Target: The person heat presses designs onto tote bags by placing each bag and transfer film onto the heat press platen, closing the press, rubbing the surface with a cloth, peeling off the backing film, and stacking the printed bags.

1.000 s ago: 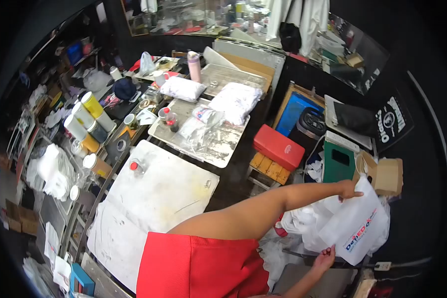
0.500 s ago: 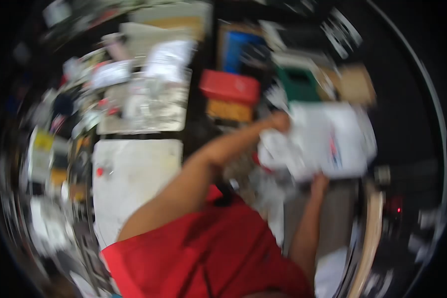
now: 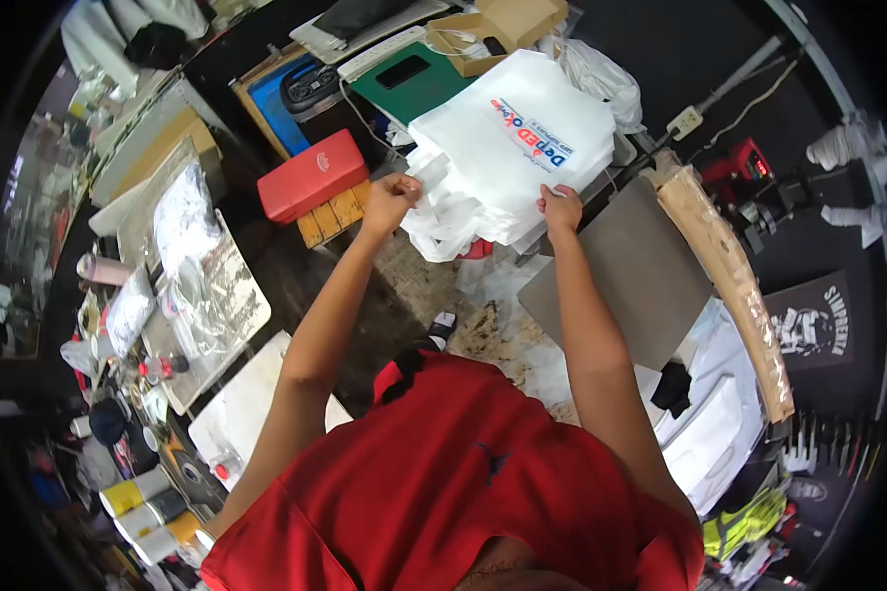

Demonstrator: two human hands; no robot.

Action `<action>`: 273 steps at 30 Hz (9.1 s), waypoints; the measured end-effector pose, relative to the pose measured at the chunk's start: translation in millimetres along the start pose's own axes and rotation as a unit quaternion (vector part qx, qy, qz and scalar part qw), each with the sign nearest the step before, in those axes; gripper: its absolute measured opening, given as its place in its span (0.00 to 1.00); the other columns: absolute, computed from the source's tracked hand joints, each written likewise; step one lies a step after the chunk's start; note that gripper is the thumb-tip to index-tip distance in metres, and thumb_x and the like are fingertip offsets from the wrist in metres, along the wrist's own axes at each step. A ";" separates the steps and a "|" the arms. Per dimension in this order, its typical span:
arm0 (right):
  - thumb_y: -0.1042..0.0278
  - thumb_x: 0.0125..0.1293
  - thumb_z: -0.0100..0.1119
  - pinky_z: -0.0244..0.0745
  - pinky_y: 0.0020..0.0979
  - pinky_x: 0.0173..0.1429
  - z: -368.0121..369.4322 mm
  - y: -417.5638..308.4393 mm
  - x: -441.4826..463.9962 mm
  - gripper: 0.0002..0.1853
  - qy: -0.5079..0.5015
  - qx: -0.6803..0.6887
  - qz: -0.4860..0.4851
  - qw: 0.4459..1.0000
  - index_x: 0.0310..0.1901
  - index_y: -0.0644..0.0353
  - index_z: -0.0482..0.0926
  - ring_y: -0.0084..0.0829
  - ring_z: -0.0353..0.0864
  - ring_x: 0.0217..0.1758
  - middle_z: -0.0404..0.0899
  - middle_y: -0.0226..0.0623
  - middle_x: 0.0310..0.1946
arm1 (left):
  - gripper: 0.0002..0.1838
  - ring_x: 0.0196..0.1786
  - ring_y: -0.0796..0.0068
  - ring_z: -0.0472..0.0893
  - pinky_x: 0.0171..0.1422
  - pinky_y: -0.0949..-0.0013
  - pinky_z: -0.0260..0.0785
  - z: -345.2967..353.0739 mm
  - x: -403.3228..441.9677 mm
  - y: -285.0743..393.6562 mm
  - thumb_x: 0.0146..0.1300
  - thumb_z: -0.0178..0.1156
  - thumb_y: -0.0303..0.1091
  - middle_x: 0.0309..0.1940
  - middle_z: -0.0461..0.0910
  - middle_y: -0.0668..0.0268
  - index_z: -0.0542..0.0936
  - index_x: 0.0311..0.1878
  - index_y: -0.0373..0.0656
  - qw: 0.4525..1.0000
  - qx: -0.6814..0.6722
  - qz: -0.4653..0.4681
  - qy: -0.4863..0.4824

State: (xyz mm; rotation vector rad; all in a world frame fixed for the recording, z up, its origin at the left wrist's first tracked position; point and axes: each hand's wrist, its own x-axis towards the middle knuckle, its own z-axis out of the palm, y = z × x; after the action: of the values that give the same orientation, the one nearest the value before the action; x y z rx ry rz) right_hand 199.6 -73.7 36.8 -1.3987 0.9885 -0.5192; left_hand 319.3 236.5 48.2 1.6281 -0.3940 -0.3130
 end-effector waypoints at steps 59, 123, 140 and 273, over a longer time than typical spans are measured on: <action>0.58 0.59 0.66 0.78 0.40 0.50 -764.8 279.2 -292.4 0.22 0.511 -0.056 0.213 0.831 0.46 0.71 0.82 0.45 0.85 0.44 0.86 0.50 0.39 | 0.10 0.39 0.83 0.78 0.47 0.74 0.72 382.3 -340.6 53.3 0.72 0.63 0.35 0.37 0.82 0.72 0.82 0.49 0.39 0.717 0.240 -0.098 -0.647; 0.57 0.52 0.80 0.77 0.30 0.36 -377.0 142.7 -241.8 0.17 0.222 -0.266 0.100 0.933 0.34 0.62 0.87 0.24 0.83 0.28 0.86 0.33 0.26 | 0.15 0.30 0.75 0.86 0.39 0.70 0.77 250.5 -114.2 -36.0 0.50 0.78 0.40 0.28 0.89 0.62 0.90 0.34 0.38 0.932 0.247 -0.044 -0.260; 0.51 0.55 0.76 0.76 0.32 0.40 -374.4 137.9 -247.4 0.19 0.240 -0.217 0.119 0.939 0.34 0.61 0.87 0.26 0.83 0.30 0.86 0.34 0.27 | 0.14 0.28 0.76 0.84 0.36 0.70 0.75 252.3 -117.0 -41.6 0.50 0.78 0.38 0.27 0.88 0.62 0.90 0.33 0.37 0.945 0.215 -0.045 -0.243; 0.59 0.54 0.63 0.71 0.39 0.69 -526.5 133.2 276.0 0.20 0.245 -0.046 -0.042 0.968 0.51 0.47 0.89 0.43 0.83 0.59 0.83 0.46 0.58 | 0.43 0.81 0.38 0.52 0.82 0.39 0.37 506.8 -192.4 7.8 0.65 0.58 0.53 0.79 0.55 0.44 0.62 0.77 0.37 0.731 0.499 0.317 -0.341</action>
State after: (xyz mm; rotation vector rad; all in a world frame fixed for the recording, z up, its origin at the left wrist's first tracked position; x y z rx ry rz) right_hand -116.6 -575.4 -103.1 -1.4302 1.3646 -0.9207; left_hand -71.6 -136.4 2.1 2.2153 -1.9090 -0.1495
